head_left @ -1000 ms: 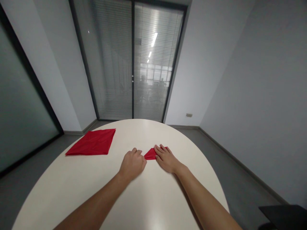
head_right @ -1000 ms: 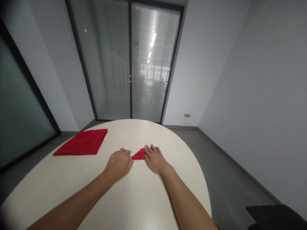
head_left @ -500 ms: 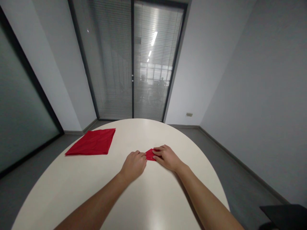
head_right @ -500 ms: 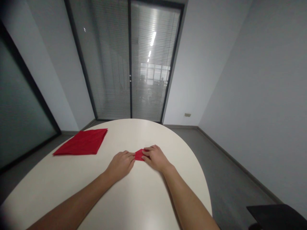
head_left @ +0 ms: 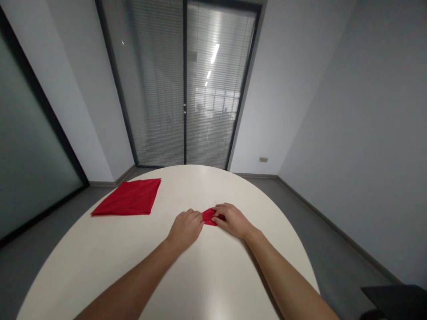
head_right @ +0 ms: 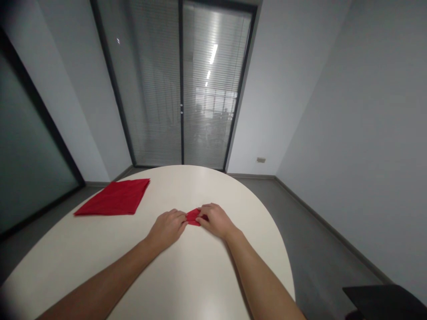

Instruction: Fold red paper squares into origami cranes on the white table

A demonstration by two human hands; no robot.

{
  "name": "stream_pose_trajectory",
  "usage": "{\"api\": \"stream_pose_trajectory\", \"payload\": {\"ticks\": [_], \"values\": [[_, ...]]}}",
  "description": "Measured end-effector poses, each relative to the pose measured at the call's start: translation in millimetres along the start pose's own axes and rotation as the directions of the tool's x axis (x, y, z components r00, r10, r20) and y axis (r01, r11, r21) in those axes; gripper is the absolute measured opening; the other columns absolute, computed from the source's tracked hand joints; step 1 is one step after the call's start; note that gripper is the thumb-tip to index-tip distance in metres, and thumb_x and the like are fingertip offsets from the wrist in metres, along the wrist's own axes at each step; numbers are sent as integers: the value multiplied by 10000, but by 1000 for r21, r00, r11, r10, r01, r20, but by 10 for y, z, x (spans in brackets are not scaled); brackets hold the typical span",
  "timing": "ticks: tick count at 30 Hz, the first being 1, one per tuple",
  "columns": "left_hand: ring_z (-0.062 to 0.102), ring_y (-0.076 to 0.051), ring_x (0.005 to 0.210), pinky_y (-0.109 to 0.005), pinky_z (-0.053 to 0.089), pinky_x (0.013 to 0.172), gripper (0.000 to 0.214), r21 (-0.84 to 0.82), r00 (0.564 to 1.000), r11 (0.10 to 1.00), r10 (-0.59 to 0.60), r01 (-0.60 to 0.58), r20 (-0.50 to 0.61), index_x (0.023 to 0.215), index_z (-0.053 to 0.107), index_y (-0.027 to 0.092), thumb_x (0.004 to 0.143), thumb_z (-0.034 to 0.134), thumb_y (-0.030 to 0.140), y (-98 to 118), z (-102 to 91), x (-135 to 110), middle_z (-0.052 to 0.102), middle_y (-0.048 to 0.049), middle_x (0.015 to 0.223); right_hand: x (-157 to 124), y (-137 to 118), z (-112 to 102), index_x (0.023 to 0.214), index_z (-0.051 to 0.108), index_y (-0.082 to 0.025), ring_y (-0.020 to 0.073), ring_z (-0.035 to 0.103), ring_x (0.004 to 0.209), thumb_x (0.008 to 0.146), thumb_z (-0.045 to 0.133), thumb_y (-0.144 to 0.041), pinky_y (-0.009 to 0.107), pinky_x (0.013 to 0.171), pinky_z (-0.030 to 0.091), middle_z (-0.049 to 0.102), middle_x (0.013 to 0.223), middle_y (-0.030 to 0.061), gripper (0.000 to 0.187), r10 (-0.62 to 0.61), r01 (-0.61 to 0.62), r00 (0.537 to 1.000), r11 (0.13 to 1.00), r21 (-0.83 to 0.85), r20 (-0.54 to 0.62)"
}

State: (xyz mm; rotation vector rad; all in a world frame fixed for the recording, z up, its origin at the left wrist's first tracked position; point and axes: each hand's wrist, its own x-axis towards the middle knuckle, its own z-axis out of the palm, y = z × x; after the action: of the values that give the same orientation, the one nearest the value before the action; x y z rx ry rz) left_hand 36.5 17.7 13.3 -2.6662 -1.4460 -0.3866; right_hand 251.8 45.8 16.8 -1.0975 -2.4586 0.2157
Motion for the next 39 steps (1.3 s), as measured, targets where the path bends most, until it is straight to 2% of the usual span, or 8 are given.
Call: {"api": "stream_pose_trajectory", "payload": {"ticks": [5,7,11,19,23,26,34,39], "values": [[635,-247,971,-366,507,829,255,-18,1000,1000,-12,12,-1,953,699,182,980,447,204,10,-16,-4,734,-91,1013,-14,-12,-7,891,720,-201,208,667,939,923,626,-257,344,905,466,750,1014,68,114,15,-15,1000,999,32,-2],[637,-244,977,-361,505,831,247,-24,1000,1000,-20,20,1,965,697,186,979,451,202,13,-21,-7,735,-90,1010,-25,-12,-9,959,718,-208,206,662,912,920,626,-263,341,889,468,751,987,56,113,36,-36,999,999,33,-7],[645,-256,977,-371,506,823,228,-20,999,999,-37,37,6,1000,692,173,976,467,198,8,-16,-3,735,-100,1002,-37,-13,0,1120,702,-208,216,665,950,932,601,-294,329,879,480,752,1052,65,230,94,-93,995,995,46,-16],[649,-244,948,-358,505,803,244,-12,998,998,-60,60,4,969,689,175,980,446,153,-10,38,16,732,-104,963,-15,-24,15,951,736,-205,224,667,1022,963,538,-289,340,920,477,746,1105,79,216,68,-68,998,995,80,5],[646,-235,967,-344,503,823,244,-33,997,997,-71,70,-9,989,692,193,982,450,163,-21,58,12,738,-82,981,-22,-2,31,912,730,-203,231,665,1002,947,570,-282,351,901,487,748,1055,79,181,82,-82,997,993,90,1],[643,-234,968,-340,502,824,247,-44,997,996,-83,82,-8,978,691,200,984,447,160,-25,58,12,735,-78,987,-19,15,43,887,730,-199,221,653,990,926,613,-267,347,915,485,735,1055,78,141,50,-46,998,994,103,-27],[643,-225,961,-335,505,826,243,-1,997,997,-71,71,-11,989,677,177,993,436,151,-20,50,14,704,-84,998,-10,-3,10,953,743,-210,203,645,923,952,585,-256,340,882,484,730,993,62,164,7,-1,999,994,112,-47],[641,-220,972,-327,496,824,227,-13,997,997,-81,81,-11,993,665,189,996,440,157,-29,69,10,702,-76,1003,-33,-2,12,1035,707,-214,202,650,893,936,589,-225,331,846,487,738,977,49,153,64,-58,997,990,130,-42]]}}
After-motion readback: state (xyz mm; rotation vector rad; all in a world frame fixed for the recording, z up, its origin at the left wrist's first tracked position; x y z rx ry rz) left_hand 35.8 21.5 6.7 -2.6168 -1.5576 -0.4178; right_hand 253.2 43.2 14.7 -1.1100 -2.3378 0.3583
